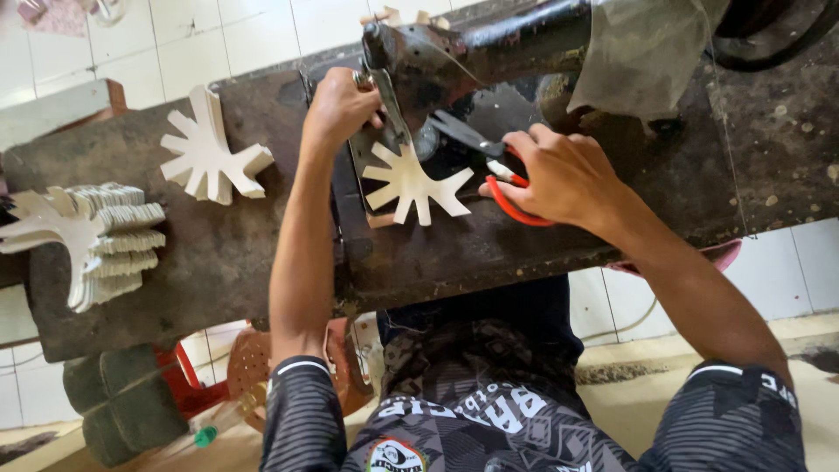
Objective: The person sews white foam cutout shapes on an industrial sewing machine, guiding each piece under the needle by hand. Finished pieces are placed onto a growing stack on the workbench, and scissors are used to trim threads between pieces.
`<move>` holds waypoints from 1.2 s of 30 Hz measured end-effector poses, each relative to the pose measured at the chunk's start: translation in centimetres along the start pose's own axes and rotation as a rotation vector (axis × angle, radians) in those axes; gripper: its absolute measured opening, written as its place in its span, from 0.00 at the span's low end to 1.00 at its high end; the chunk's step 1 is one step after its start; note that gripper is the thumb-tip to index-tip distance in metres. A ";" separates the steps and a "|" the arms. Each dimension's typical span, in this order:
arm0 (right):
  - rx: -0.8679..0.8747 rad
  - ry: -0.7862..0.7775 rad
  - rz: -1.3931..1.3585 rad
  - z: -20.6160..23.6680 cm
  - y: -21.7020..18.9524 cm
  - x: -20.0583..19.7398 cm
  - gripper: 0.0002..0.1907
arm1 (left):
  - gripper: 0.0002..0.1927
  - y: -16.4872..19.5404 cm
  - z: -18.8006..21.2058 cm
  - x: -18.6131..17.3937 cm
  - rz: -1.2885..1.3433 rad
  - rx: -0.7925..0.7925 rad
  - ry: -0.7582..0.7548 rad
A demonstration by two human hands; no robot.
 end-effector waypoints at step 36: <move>-0.152 0.367 0.081 6.3 -18.7 5.5 0.21 | 0.12 -26.2 42.4 -32.8 0.216 0.070 1.080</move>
Point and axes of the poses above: each hand's wrist, its own z-axis away from the middle knuckle, its own x-axis out of the palm, y = z × x, the point moved 5 cm from there along -z, towards the middle knuckle, and after that the axes turned 5 degrees about x, right-handed, at the moved point
